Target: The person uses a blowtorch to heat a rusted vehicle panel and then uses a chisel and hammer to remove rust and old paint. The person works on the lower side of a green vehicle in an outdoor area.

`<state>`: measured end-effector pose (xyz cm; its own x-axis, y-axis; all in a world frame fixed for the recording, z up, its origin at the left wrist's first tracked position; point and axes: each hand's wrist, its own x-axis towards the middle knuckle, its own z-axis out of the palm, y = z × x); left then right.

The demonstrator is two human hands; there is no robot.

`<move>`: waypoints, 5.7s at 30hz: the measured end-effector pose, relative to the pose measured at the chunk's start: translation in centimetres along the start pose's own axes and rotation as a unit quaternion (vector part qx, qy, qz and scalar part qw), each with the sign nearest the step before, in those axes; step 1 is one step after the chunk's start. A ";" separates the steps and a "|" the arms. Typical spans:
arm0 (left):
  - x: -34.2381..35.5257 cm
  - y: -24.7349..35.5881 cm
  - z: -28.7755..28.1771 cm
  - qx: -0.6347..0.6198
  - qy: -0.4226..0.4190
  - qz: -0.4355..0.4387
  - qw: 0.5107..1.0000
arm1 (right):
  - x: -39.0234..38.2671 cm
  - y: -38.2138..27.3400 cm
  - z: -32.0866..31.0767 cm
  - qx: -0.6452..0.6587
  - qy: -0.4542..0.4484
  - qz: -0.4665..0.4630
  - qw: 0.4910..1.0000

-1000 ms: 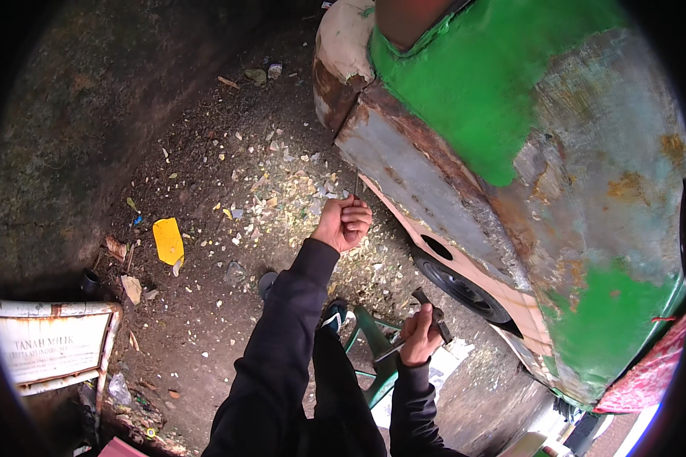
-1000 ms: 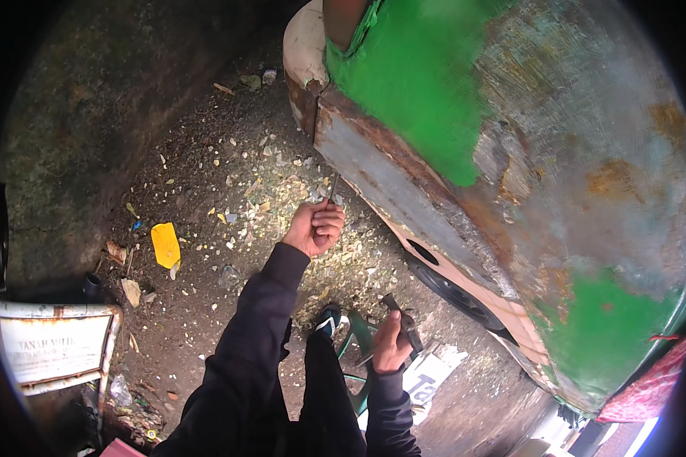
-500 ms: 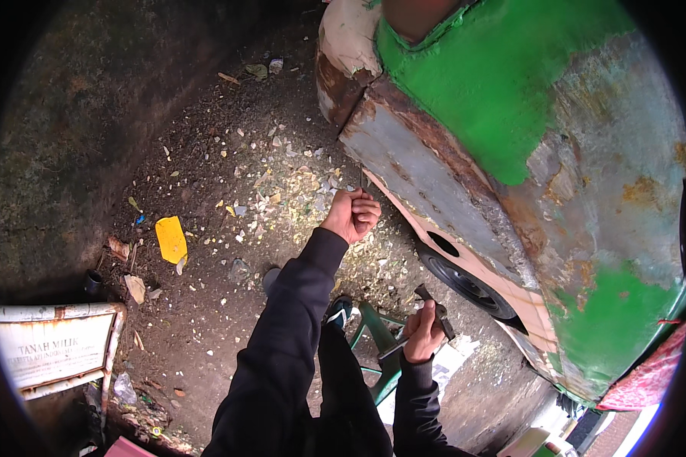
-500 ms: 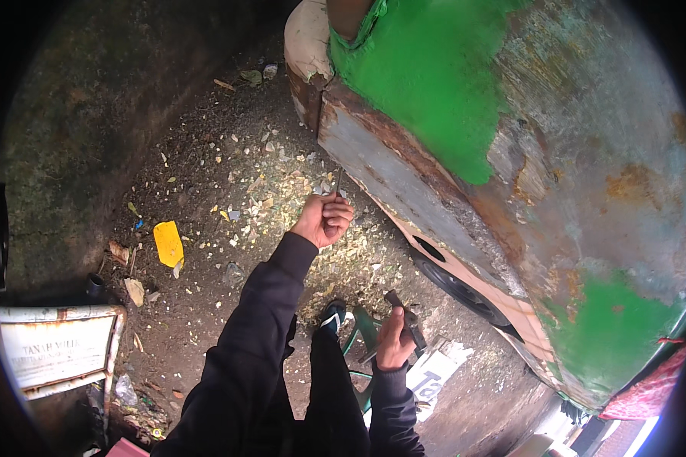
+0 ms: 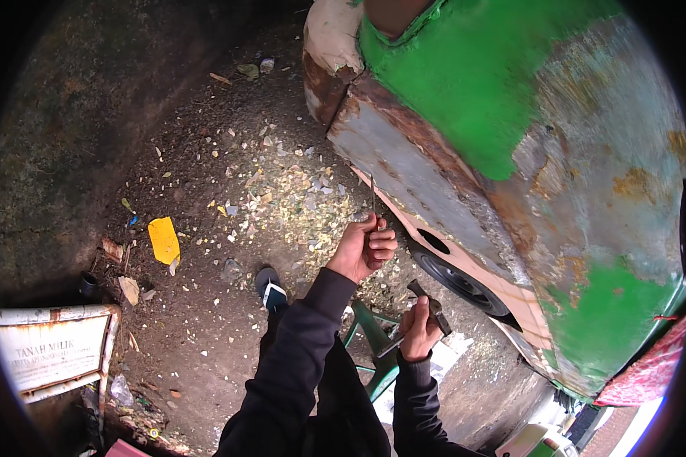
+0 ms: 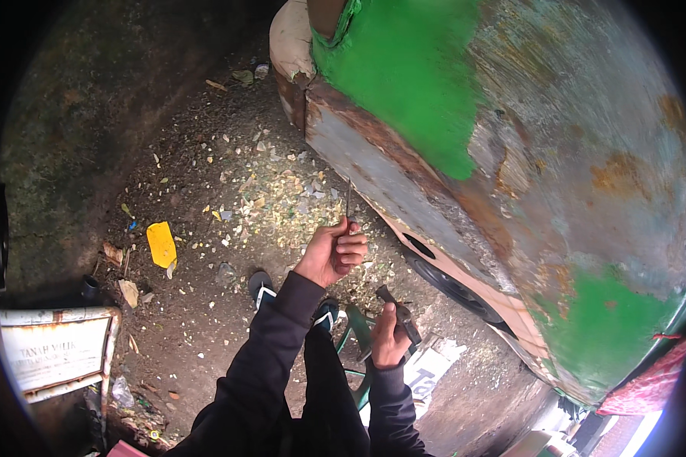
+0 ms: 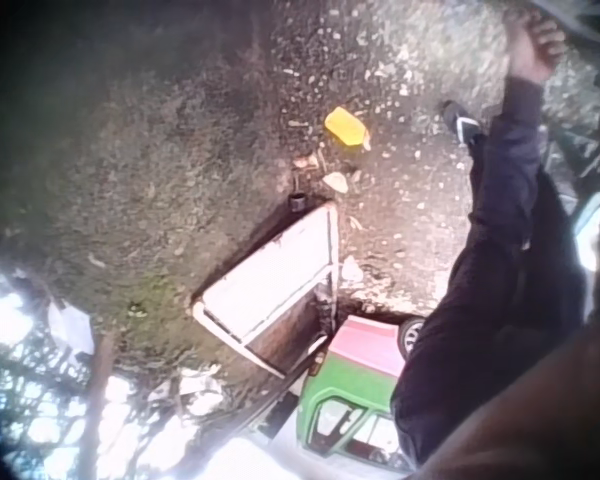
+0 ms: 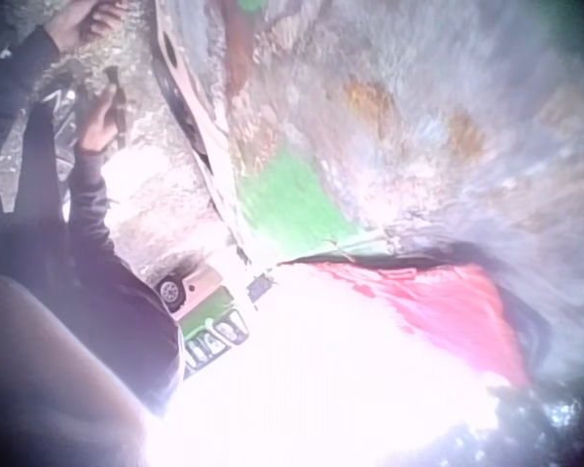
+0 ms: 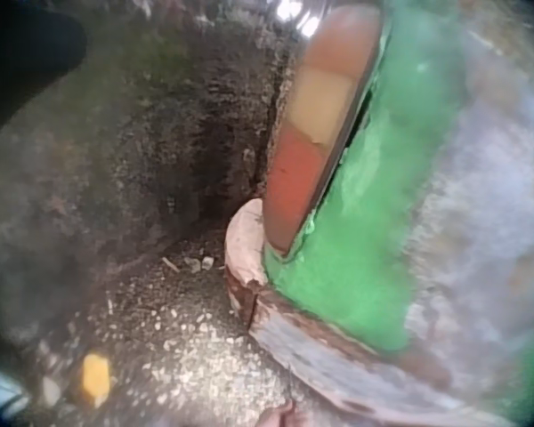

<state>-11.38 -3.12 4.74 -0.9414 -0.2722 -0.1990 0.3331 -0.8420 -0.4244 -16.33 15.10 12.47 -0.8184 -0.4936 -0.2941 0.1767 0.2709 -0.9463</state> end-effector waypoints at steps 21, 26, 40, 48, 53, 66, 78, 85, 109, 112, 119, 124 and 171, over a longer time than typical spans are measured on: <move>5.1 -2.6 0.7 0.151 0.077 0.066 0.983 | 2.9 -1.5 1.4 -0.249 -0.025 -0.245 0.937; 4.8 -2.1 0.3 0.182 0.059 0.028 0.981 | 2.7 1.5 -0.4 -0.101 0.008 -0.282 0.954; 5.1 -2.4 1.5 0.152 0.139 0.080 0.975 | 3.7 0.2 0.5 -0.181 -0.006 -0.249 0.951; 4.8 0.3 -0.4 0.107 0.145 0.149 0.972 | 4.1 -1.1 2.6 -0.239 -0.025 -0.275 0.931; 4.7 0.6 0.8 0.048 0.105 0.098 0.989 | 3.6 1.1 -0.3 -0.123 0.004 -0.223 0.967; 1.7 0.7 0.6 -0.031 0.062 0.045 0.997 | 2.3 -0.3 1.4 -0.058 -0.035 -0.240 0.969; 3.4 1.8 -0.8 -0.072 0.079 0.063 0.992 | 2.7 -1.3 1.8 -0.198 -0.065 -0.269 0.940; 2.7 -0.6 0.3 0.046 0.150 0.071 0.985 | 3.3 1.3 -0.1 -0.152 -0.038 -0.220 0.963; 3.6 -1.4 1.6 -0.081 0.058 0.052 0.994 | 2.1 -1.8 0.4 -0.252 -0.090 -0.379 0.886; 3.8 -1.7 1.9 -0.062 0.076 0.053 0.994 | 2.9 -1.3 1.9 -0.262 -0.085 -0.339 0.900; 4.0 -1.6 1.5 -0.056 0.074 0.046 0.995 | 2.0 -1.6 0.8 -0.134 -0.094 -0.341 0.926; 3.8 -1.3 1.3 -0.053 0.074 0.069 0.993 | 2.5 -2.6 2.1 -0.248 -0.091 -0.309 0.914; 2.4 1.2 -0.2 -0.058 0.065 0.008 0.996 | 1.1 -1.1 0.0 -0.124 -0.059 -0.138 0.981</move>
<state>-13.26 -4.65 3.55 -0.9239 -0.2162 -0.3158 0.3587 -0.7768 -0.5177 -17.45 14.27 13.16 -0.7452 -0.6644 -0.0581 -0.1935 0.2987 -0.9345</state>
